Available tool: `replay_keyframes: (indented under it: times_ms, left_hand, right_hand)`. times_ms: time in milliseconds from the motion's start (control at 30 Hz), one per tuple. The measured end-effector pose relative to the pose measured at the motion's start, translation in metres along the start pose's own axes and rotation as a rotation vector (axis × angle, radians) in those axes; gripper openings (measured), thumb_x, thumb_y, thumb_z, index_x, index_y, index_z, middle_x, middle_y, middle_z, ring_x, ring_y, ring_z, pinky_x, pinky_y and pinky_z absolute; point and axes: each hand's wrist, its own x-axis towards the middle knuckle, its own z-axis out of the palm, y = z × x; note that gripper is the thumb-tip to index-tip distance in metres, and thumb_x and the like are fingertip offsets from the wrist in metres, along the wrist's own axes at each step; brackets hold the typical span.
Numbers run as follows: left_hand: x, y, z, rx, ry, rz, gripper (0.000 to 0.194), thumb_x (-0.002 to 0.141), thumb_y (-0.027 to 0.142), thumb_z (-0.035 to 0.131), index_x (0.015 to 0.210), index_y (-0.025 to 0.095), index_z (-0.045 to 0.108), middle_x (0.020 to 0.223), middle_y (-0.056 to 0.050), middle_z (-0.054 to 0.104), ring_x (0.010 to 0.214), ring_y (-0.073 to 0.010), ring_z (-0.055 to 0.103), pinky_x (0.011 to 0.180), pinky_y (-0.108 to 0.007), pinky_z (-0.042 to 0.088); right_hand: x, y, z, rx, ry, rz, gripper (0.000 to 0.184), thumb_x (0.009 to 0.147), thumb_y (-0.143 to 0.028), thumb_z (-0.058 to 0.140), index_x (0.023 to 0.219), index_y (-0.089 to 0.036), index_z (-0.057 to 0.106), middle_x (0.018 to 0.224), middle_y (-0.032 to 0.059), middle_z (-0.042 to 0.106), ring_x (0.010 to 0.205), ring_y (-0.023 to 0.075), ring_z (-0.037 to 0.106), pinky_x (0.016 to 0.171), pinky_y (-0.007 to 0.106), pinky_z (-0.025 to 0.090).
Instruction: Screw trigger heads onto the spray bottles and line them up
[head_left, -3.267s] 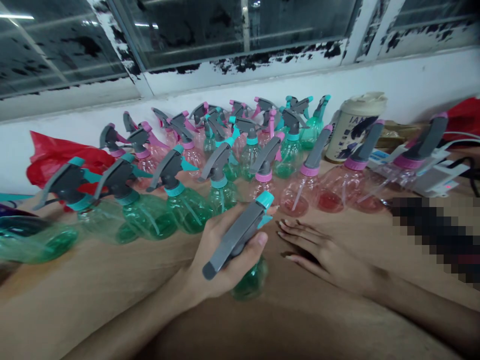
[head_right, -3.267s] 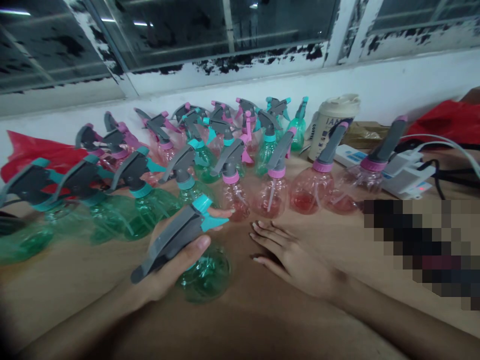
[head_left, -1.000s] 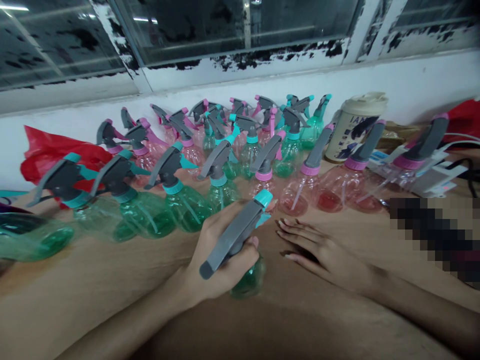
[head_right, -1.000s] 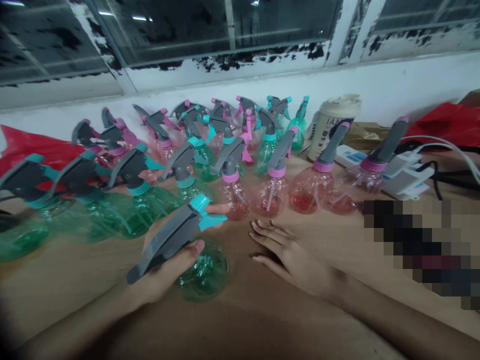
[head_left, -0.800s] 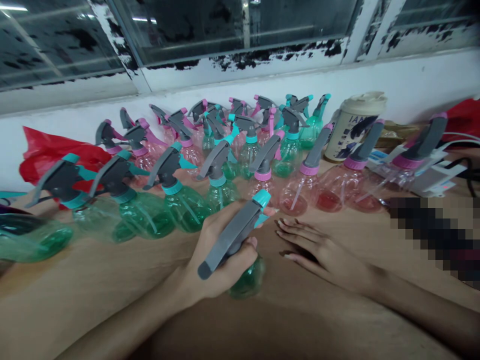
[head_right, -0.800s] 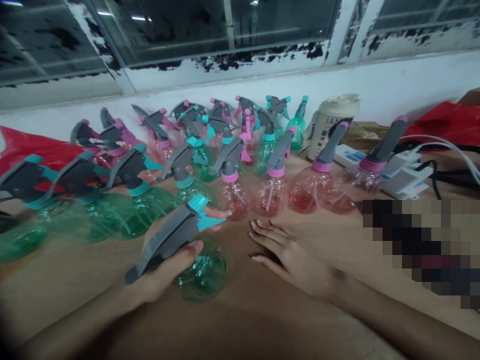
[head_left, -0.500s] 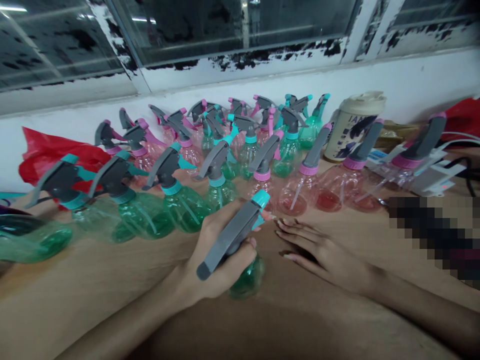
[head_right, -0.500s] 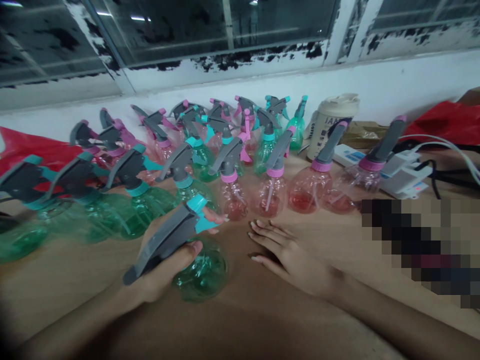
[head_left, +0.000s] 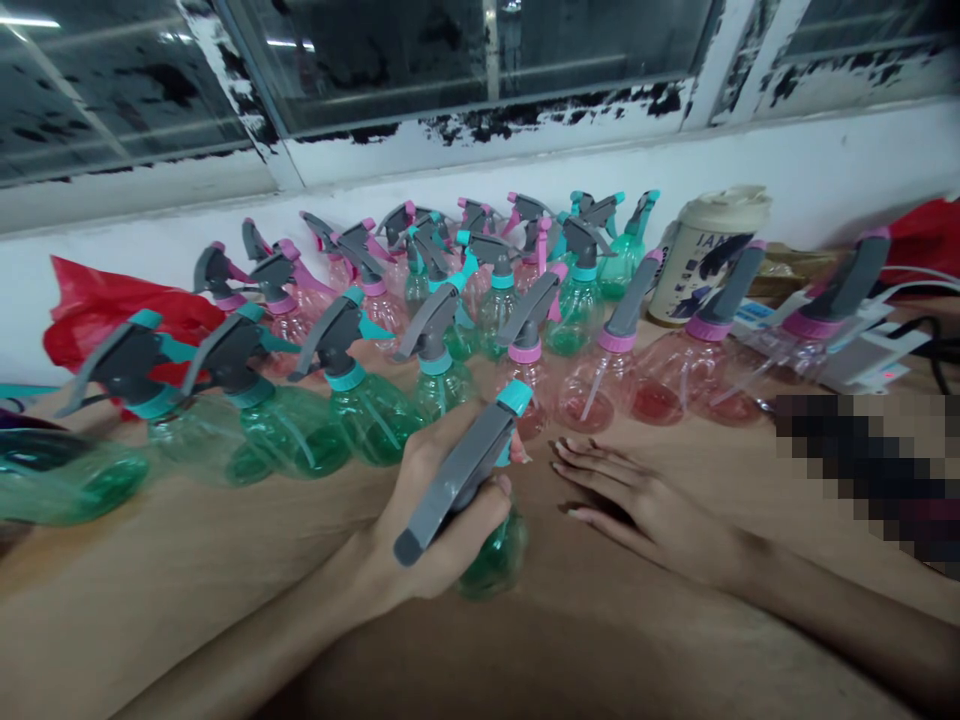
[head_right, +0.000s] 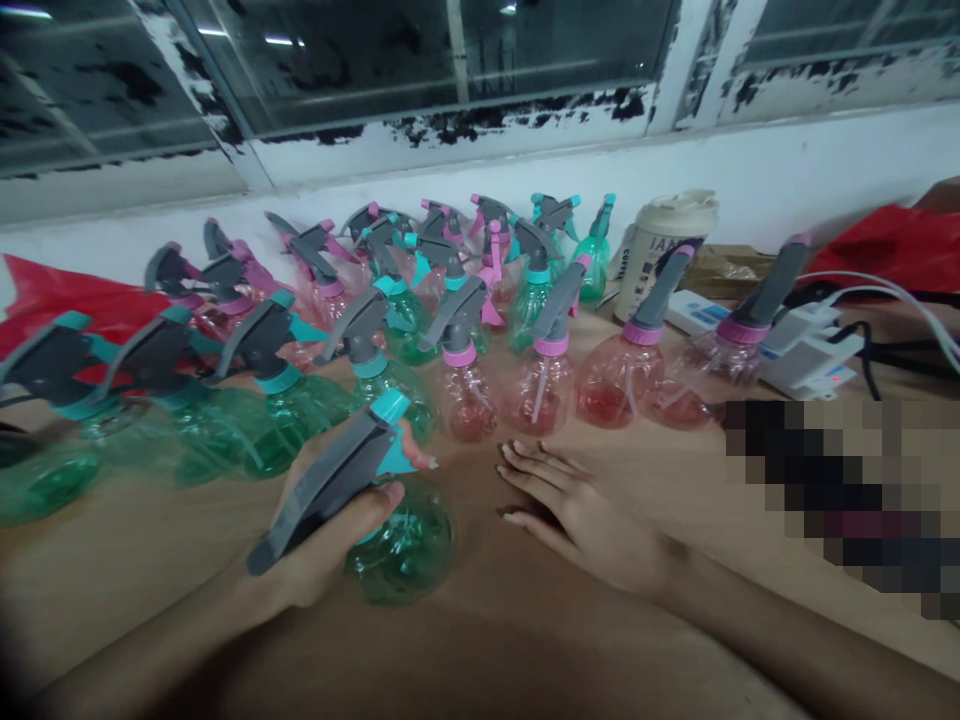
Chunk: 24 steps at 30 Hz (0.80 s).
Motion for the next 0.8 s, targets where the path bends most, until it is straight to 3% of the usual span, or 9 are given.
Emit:
replay_keyframes:
  times_ms: [200,333,600,800]
  left_hand:
    - [-0.005,-0.007,0.006,0.047,0.057,-0.01,0.006,0.073,0.019,0.047,0.071,0.024,0.044,0.065,0.002,0.047,0.055,-0.0142,0.046,0.055,-0.028,0.043]
    - [-0.008,-0.013,0.011,0.094,0.091,-0.024,0.006,0.078,0.024,0.048,0.072,0.023,0.048,0.066,0.001,0.049,0.06,-0.0148,0.051,0.064,-0.029,0.048]
    - [-0.005,-0.01,0.012,0.136,0.075,-0.009,0.024,0.076,0.028,0.05,0.098,0.021,0.059,0.068,0.0,0.056,0.053,-0.0137,0.05,0.065,-0.03,0.053]
    - [-0.006,-0.011,0.013,0.123,0.111,-0.019,0.013,0.073,0.031,0.054,0.08,0.022,0.056,0.062,0.002,0.054,0.054,-0.0142,0.053,0.061,-0.03,0.053]
  right_hand:
    - [0.0,0.001,0.001,0.021,0.008,0.001,0.045,0.09,-0.037,0.044,0.132,-0.021,0.041,0.137,0.0054,0.045,0.128,0.0203,0.037,0.105,0.044,0.034]
    - [0.0,0.0,-0.001,0.023,0.006,0.003,0.045,0.09,-0.037,0.043,0.133,-0.021,0.041,0.137,0.0054,0.046,0.128,0.02,0.037,0.106,0.044,0.033]
    - [0.001,-0.001,-0.001,0.003,0.005,0.002,0.047,0.09,-0.037,0.043,0.134,-0.021,0.039,0.138,0.0052,0.044,0.128,0.02,0.036,0.106,0.044,0.033]
    - [0.0,0.001,0.001,0.023,0.029,-0.011,0.046,0.09,-0.036,0.044,0.133,-0.022,0.04,0.137,0.0053,0.045,0.128,0.0204,0.038,0.105,0.045,0.034]
